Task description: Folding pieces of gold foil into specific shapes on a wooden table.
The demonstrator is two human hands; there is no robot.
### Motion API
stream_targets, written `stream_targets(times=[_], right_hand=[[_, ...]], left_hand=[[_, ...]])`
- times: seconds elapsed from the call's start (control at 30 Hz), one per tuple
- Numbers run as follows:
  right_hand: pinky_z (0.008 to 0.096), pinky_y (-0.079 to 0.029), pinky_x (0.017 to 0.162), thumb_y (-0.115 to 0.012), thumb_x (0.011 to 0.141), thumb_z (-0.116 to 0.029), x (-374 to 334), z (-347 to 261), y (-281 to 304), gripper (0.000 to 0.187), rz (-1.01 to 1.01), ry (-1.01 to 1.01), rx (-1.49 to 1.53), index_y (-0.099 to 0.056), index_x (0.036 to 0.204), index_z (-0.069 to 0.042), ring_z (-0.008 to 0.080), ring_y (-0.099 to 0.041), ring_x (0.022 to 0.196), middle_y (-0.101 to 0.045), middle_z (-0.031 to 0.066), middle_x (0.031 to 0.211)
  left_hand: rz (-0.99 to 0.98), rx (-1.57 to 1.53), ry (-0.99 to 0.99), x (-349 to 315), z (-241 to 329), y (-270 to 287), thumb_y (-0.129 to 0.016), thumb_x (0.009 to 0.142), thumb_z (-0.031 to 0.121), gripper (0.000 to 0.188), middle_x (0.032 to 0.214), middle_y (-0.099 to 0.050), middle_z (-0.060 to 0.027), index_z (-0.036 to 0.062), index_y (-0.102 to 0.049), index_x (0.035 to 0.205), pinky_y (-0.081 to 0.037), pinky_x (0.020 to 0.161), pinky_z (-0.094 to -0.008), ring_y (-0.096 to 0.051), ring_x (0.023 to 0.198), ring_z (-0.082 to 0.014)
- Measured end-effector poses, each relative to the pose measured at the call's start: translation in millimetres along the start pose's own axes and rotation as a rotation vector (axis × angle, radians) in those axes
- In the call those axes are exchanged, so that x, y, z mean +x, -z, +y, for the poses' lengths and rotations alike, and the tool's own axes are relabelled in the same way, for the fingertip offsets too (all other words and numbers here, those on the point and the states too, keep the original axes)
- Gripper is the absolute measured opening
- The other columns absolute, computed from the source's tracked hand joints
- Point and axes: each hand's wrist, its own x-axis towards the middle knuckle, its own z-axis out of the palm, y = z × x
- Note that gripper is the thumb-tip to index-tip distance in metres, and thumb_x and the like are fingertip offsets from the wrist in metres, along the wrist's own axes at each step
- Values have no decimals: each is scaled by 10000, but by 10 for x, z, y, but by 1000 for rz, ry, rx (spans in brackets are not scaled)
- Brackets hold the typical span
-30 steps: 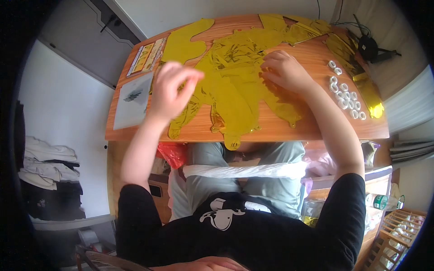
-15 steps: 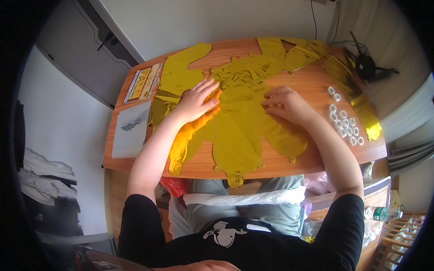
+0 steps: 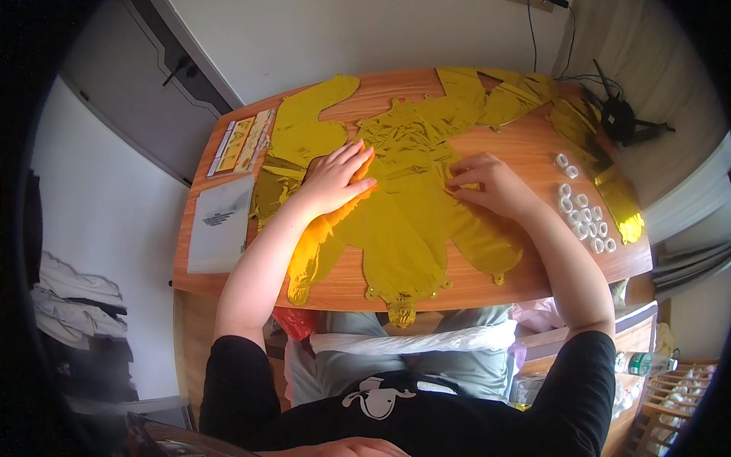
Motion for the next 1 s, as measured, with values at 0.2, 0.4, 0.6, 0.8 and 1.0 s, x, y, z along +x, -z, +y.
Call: stream_targets(times=[0.2, 0.4, 0.6, 0.8, 1.0], right_hand=[[410, -459, 1045, -793, 828, -99, -6, -1, 9, 293, -29, -7, 8, -780, 1119, -62, 317, -586, 1210, -672, 132, 1296], [410, -463, 1039, -787, 829, -111, 0, 9, -4, 286, -28, -14, 13, -784, 1113, -76, 319, -590, 1199, -679, 134, 1273], [400, -452, 1055, -801, 814, -84, 14, 23, -28, 313, -39, -43, 10, -780, 1126, -72, 310, -583, 1224, -671, 126, 1301], [404, -455, 1049, -797, 830, -145, 1, -33, -29, 293, -23, -64, 0, -788, 1118, -92, 312, -573, 1221, -669, 130, 1292], [398, -449, 1051, -797, 836, -149, 6, -26, -32, 274, -21, -44, 11, -794, 1102, -83, 309, -572, 1224, -669, 128, 1296]], left_hand=[[21, -27, 10, 18, -19, -16, -450, 986, 704, 805, 1704, -232, -47, 234, -308, 1623, -200, 1248, -495, -211, 1566, -243], [28, -36, 1, 52, -71, -1, -488, 972, 702, 801, 1692, -264, -34, 239, -345, 1610, -207, 1238, -521, -232, 1555, -254], [66, -43, -14, 53, -129, -58, -500, 970, 696, 779, 1688, -276, -29, 253, -373, 1598, -210, 1233, -527, -242, 1550, -256], [78, -34, -39, 39, -125, -70, -511, 974, 681, 772, 1681, -295, -36, 245, -375, 1597, -222, 1224, -516, -258, 1543, -256], [133, -72, -39, 35, -134, -90, -517, 981, 661, 756, 1675, -305, -41, 243, -375, 1595, -213, 1232, -507, -266, 1539, -256]])
